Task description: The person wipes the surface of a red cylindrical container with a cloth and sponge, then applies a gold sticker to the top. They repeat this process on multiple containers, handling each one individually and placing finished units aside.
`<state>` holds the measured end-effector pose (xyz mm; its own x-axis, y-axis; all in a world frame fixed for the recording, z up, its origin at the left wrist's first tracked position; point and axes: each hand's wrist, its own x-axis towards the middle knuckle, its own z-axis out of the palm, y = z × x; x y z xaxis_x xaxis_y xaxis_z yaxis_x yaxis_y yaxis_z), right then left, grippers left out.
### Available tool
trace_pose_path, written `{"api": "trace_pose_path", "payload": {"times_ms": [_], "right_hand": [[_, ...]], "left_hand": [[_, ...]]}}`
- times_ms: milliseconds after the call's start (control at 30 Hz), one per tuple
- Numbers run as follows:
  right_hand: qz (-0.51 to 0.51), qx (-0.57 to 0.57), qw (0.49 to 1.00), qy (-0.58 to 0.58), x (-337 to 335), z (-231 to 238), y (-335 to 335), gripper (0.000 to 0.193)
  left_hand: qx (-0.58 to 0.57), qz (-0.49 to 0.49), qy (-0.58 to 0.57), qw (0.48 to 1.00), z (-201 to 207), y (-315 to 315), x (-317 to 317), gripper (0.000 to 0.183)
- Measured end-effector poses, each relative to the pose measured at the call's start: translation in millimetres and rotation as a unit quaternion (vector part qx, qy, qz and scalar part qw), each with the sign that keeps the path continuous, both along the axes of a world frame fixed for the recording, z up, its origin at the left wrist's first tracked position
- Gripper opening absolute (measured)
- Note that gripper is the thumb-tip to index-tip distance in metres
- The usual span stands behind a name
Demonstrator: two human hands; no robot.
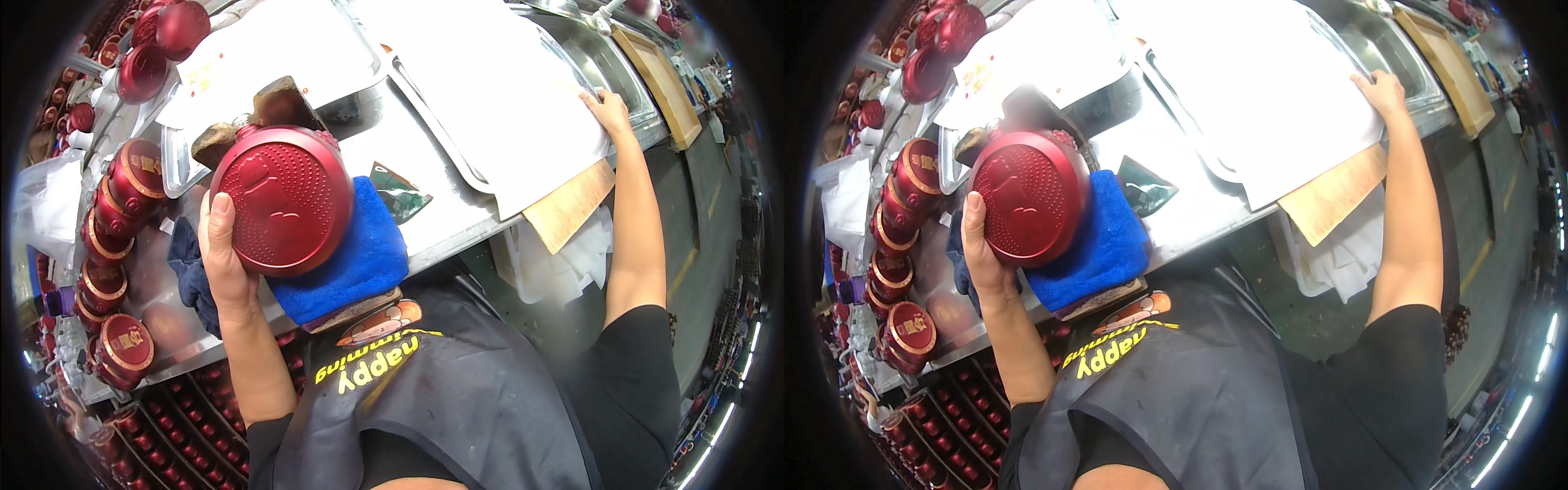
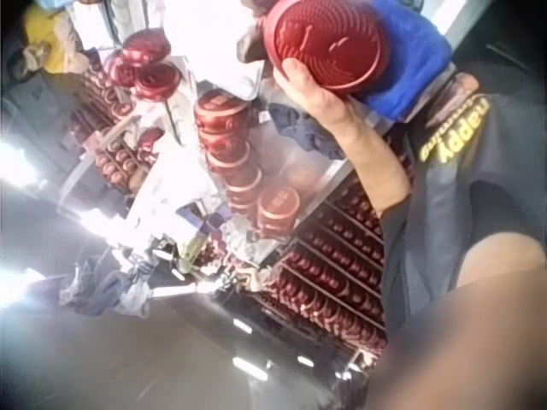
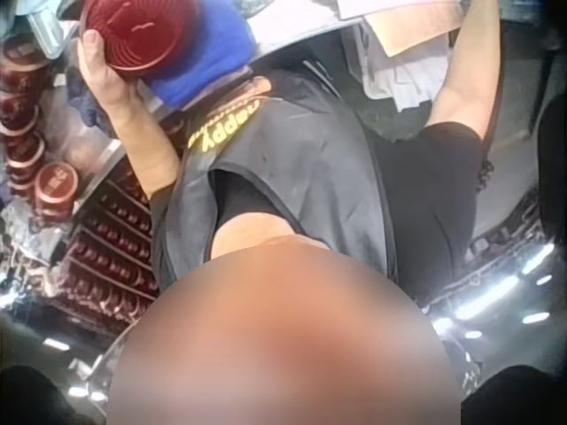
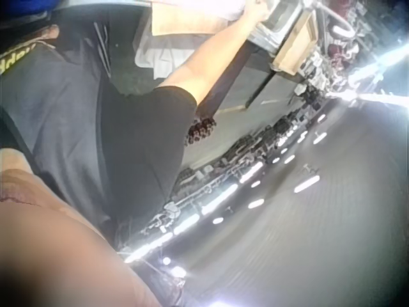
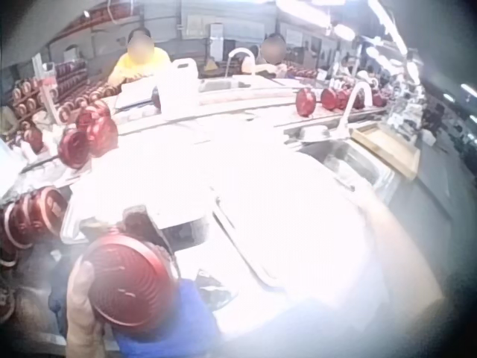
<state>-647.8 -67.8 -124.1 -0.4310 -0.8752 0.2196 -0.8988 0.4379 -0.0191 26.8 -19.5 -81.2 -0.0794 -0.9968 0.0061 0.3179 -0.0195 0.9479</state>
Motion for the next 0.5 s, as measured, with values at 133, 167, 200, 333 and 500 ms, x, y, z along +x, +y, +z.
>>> {"api": "trace_pose_path", "payload": {"times_ms": [133, 167, 200, 333, 500], "right_hand": [[0.016, -0.043, 0.999, 0.021, -8, -7, -5, 0.043], [0.047, -0.069, 0.994, 0.066, -5, -5, -4, 0.039], [0.07, -0.102, 0.986, 0.111, 2, -5, -1, 0.035], [0.14, -0.147, 0.964, 0.17, 43, 20, -1, 0.018], [0.325, -0.177, 0.928, -0.031, 102, 81, -27, 0.015]], "left_hand": [[-0.004, -0.006, -0.007, 1.0, 1, 1, -1, 0.049], [-0.006, -0.006, -0.007, 1.0, 1, 1, -2, 0.048], [-0.009, -0.005, -0.006, 1.0, 2, 1, -2, 0.048], [-0.001, 0.003, -0.006, 1.0, 5, 1, -4, 0.049], [0.013, 0.021, 0.034, 0.999, 11, 4, -9, 0.054]]}}
